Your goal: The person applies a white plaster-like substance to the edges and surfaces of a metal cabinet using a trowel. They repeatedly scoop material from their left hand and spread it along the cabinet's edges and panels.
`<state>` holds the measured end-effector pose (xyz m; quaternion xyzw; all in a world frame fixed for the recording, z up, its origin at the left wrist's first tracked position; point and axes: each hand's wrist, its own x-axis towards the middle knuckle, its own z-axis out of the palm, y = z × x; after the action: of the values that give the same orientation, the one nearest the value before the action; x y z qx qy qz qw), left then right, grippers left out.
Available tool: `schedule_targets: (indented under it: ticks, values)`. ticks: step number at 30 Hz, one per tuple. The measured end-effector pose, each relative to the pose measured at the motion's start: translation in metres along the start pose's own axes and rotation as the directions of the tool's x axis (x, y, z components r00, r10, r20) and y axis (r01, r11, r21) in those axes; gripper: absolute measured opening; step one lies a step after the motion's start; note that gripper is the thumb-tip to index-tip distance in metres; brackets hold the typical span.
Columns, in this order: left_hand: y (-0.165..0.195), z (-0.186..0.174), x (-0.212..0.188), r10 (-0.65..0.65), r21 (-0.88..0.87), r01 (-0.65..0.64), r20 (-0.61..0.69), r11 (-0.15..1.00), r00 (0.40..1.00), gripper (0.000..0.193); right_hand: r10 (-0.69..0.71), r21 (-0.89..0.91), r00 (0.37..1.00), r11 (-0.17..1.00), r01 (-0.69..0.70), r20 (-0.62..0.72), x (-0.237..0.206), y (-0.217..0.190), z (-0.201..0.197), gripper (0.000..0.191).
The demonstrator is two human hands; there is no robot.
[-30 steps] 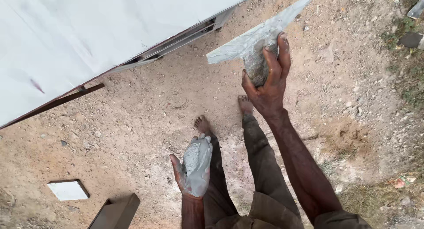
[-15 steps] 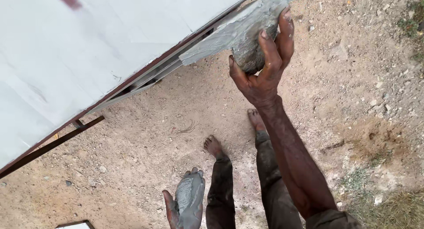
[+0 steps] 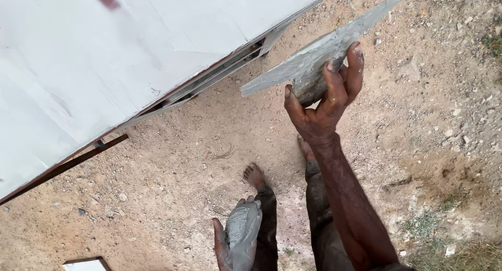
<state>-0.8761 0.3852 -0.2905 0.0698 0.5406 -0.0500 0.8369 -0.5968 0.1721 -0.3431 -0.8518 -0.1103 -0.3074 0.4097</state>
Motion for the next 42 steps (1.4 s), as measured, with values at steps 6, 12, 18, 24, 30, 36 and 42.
schedule_targets:
  ticks: [6, 12, 18, 24, 30, 36, 42]
  values:
    - [0.006, 0.001, 0.000, 0.020, 0.012, -0.019, -0.032, 1.000, 0.999, 0.089, -0.045, -0.035, 0.999, 0.998, 0.045, 0.003, 0.013, 0.013, 0.012, 0.078]
    - [0.014, -0.011, 0.008, -0.060, -0.133, 0.045, -0.105, 0.990, 0.993, 0.084, -0.137, -0.006, 0.989, 0.991, 0.136, -0.052, 0.028, 0.050, 0.033, 0.081]
    - [0.006, -0.012, 0.012, -0.030, -0.039, 0.026, -0.109, 0.999, 0.994, 0.084, -0.065, -0.031, 0.997, 0.997, 0.066, 0.041, 0.019, 0.035, 0.036, 0.074]
    - [-0.001, -0.002, 0.005, -0.081, -0.184, 0.063, -0.094, 0.981, 0.992, 0.084, -0.061, 0.037, 0.998, 0.997, 0.062, -0.030, -0.001, -0.001, 0.027, 0.074]
    - [-0.003, 0.000, 0.007, -0.037, -0.140, 0.022, -0.102, 0.990, 0.994, 0.085, -0.142, 0.013, 0.989, 0.990, 0.143, -0.049, 0.007, -0.003, 0.059, 0.074]
    - [0.000, -0.006, 0.004, -0.021, -0.092, 0.014, -0.082, 0.996, 0.996, 0.084, -0.102, -0.035, 0.994, 0.994, 0.103, 0.039, 0.005, -0.004, 0.069, 0.072]
    - [-0.001, 0.004, 0.008, -0.040, -0.088, 0.034, -0.072, 0.996, 0.997, 0.081, -0.019, 0.055, 1.000, 0.998, 0.020, -0.017, 0.002, -0.004, 0.029, 0.068]
